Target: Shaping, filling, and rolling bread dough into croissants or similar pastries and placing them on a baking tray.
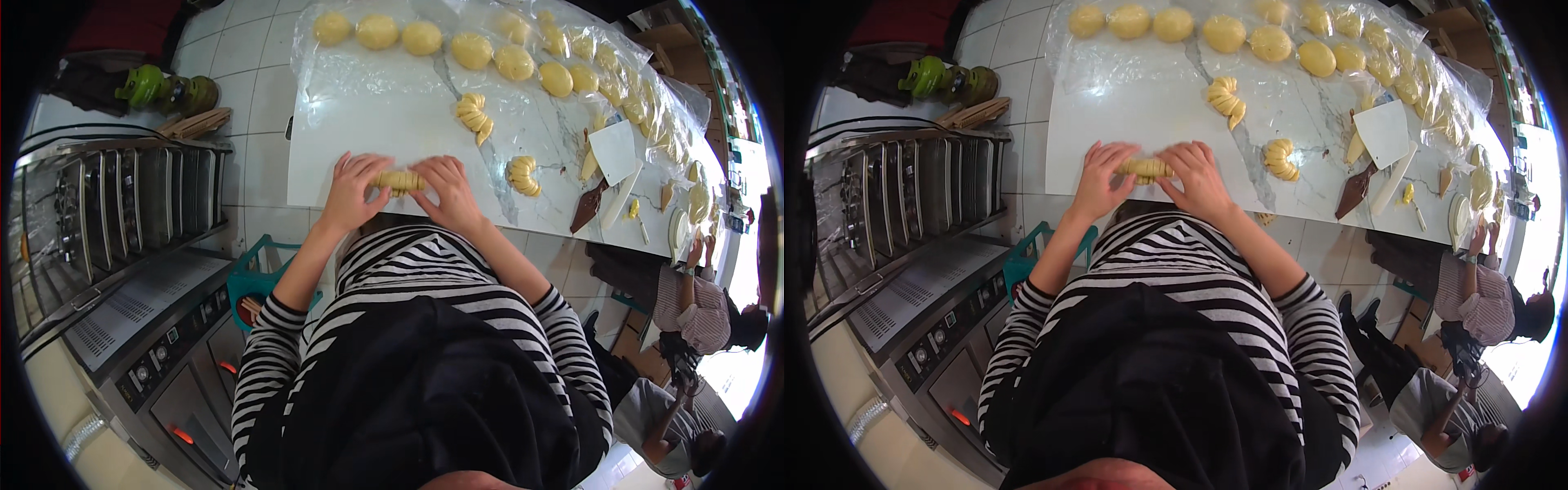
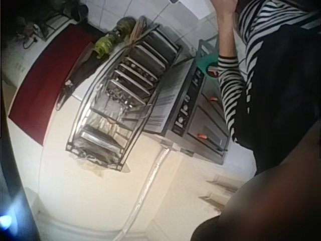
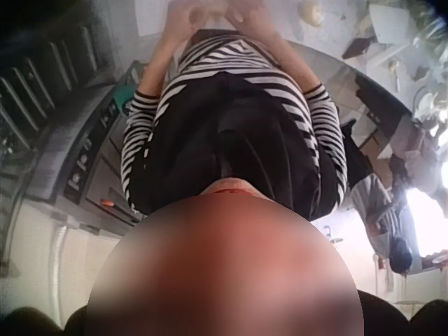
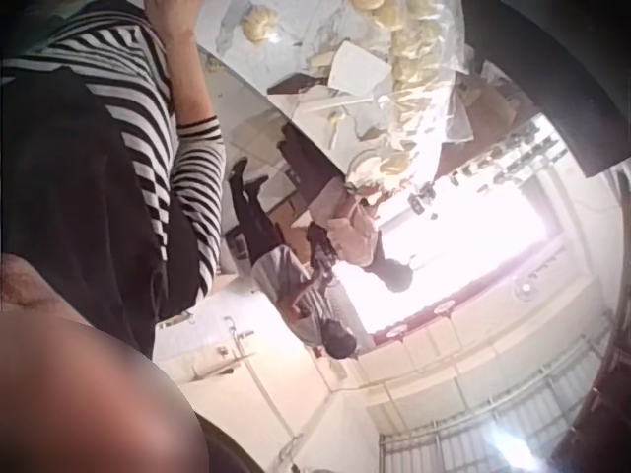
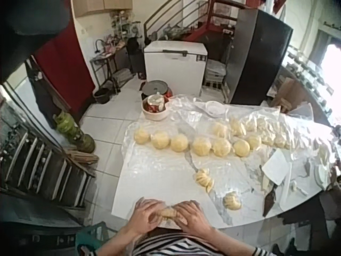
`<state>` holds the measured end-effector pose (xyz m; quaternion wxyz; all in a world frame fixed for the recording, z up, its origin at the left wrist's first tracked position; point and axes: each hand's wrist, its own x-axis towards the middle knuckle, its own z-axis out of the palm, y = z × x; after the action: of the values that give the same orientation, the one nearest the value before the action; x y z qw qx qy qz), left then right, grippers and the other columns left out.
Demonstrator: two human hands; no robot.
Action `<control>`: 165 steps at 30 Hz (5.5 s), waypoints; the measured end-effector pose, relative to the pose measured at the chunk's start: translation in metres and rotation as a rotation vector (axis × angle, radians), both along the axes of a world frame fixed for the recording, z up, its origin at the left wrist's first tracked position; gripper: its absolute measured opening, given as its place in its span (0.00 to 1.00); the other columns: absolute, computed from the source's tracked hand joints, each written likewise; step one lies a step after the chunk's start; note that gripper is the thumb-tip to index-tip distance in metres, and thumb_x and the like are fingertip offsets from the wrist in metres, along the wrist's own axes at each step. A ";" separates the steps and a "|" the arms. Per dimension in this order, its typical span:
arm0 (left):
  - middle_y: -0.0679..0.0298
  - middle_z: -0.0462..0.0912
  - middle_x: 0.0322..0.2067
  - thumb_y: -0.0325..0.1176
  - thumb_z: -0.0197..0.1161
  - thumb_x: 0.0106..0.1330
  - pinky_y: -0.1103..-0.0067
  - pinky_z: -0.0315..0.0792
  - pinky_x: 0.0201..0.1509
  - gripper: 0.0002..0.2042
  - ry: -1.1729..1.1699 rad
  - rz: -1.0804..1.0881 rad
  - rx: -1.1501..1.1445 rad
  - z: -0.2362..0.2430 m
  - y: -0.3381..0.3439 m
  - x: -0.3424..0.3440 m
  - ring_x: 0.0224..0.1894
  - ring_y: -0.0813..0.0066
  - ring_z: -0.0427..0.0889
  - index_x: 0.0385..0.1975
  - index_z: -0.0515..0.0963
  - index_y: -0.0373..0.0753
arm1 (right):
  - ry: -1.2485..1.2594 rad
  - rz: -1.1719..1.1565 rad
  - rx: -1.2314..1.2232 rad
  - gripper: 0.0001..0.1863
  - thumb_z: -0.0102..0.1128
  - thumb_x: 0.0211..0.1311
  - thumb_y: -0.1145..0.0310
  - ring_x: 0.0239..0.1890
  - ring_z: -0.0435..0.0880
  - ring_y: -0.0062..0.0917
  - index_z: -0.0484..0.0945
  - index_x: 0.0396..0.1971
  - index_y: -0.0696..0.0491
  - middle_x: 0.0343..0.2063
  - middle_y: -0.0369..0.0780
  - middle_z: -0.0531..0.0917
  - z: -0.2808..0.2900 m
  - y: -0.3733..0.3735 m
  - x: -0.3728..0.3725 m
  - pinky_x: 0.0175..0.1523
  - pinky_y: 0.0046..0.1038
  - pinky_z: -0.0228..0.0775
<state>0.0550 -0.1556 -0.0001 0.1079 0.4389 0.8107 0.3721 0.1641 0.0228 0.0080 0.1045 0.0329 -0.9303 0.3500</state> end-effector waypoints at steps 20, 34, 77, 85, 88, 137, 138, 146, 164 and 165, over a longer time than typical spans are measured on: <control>0.64 0.76 0.42 0.30 0.69 0.41 0.67 0.56 0.61 0.20 0.023 -0.033 -0.016 0.009 -0.029 0.023 0.53 0.68 0.69 0.38 0.75 0.42 | -0.070 0.100 -0.204 0.20 0.60 0.46 0.78 0.43 0.74 0.34 0.73 0.44 0.53 0.39 0.41 0.77 -0.003 0.008 0.017 0.47 0.30 0.70; 0.59 0.80 0.39 0.18 0.48 0.57 0.80 0.71 0.39 0.16 -0.327 0.214 0.167 -0.001 0.016 0.024 0.40 0.70 0.76 0.43 0.75 0.37 | -0.362 0.138 -0.604 0.26 0.51 0.48 0.84 0.47 0.76 0.35 0.65 0.52 0.57 0.43 0.46 0.76 -0.004 0.014 -0.006 0.52 0.29 0.70; 0.61 0.77 0.43 0.27 0.67 0.47 0.73 0.69 0.49 0.18 0.123 0.257 0.202 -0.042 -0.012 0.056 0.46 0.61 0.73 0.41 0.76 0.36 | -0.241 0.388 0.089 0.26 0.63 0.40 0.74 0.46 0.72 0.33 0.72 0.47 0.54 0.38 0.41 0.75 0.012 0.001 -0.038 0.50 0.29 0.69; 0.54 0.69 0.52 0.24 0.57 0.55 0.70 0.61 0.56 0.22 0.108 0.480 0.210 -0.028 -0.002 0.091 0.54 0.57 0.66 0.52 0.67 0.35 | -0.306 0.377 0.255 0.21 0.63 0.38 0.73 0.38 0.77 0.34 0.76 0.39 0.56 0.33 0.43 0.77 0.010 -0.002 -0.048 0.42 0.26 0.71; 0.54 0.64 0.55 0.25 0.55 0.56 0.73 0.64 0.54 0.21 0.243 0.706 0.247 -0.040 -0.008 0.102 0.51 0.60 0.68 0.52 0.66 0.35 | -0.379 0.332 -0.041 0.20 0.64 0.42 0.72 0.33 0.79 0.28 0.77 0.40 0.58 0.32 0.41 0.80 0.001 0.027 -0.048 0.39 0.22 0.70; 0.62 0.69 0.35 0.25 0.51 0.48 0.77 0.62 0.49 0.12 -1.138 1.867 1.062 -0.259 -0.126 0.420 0.40 0.70 0.68 0.34 0.64 0.36 | -0.257 -0.051 -0.303 0.26 0.67 0.40 0.72 0.37 0.80 0.27 0.73 0.45 0.56 0.37 0.42 0.79 -0.199 -0.100 0.013 0.43 0.25 0.72; 0.63 0.68 0.34 0.25 0.51 0.48 0.77 0.62 0.48 0.11 -1.133 1.920 1.017 -0.260 -0.129 0.425 0.38 0.71 0.67 0.32 0.64 0.36 | -0.229 -0.120 -0.181 0.26 0.68 0.40 0.71 0.37 0.80 0.29 0.74 0.45 0.55 0.36 0.42 0.79 -0.200 -0.103 0.002 0.43 0.25 0.72; 0.64 0.67 0.32 0.24 0.51 0.48 0.78 0.63 0.45 0.08 -1.056 1.943 0.905 -0.271 -0.128 0.436 0.35 0.73 0.67 0.29 0.64 0.36 | -0.195 0.129 -0.126 0.29 0.70 0.38 0.69 0.49 0.72 0.34 0.72 0.47 0.53 0.46 0.43 0.74 -0.228 -0.116 -0.051 0.55 0.30 0.63; 0.63 0.70 0.32 0.25 0.51 0.45 0.76 0.66 0.43 0.13 -1.152 2.017 0.944 -0.262 -0.141 0.425 0.37 0.71 0.70 0.33 0.62 0.38 | -0.347 0.734 -0.223 0.34 0.67 0.44 0.63 0.55 0.69 0.40 0.66 0.53 0.59 0.52 0.47 0.72 -0.067 -0.101 0.012 0.60 0.35 0.58; 0.63 0.69 0.34 0.25 0.50 0.44 0.75 0.67 0.44 0.15 -1.160 1.960 0.982 -0.264 -0.147 0.427 0.38 0.70 0.70 0.35 0.62 0.37 | -0.399 0.828 -0.306 0.33 0.68 0.43 0.64 0.53 0.72 0.41 0.68 0.51 0.60 0.49 0.48 0.74 -0.034 -0.086 0.020 0.59 0.35 0.59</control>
<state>0.4821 -0.3024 -0.2641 -0.0491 -0.5876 0.4041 0.6993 0.1839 -0.0630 -0.0260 -0.2204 0.3170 -0.7787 0.4946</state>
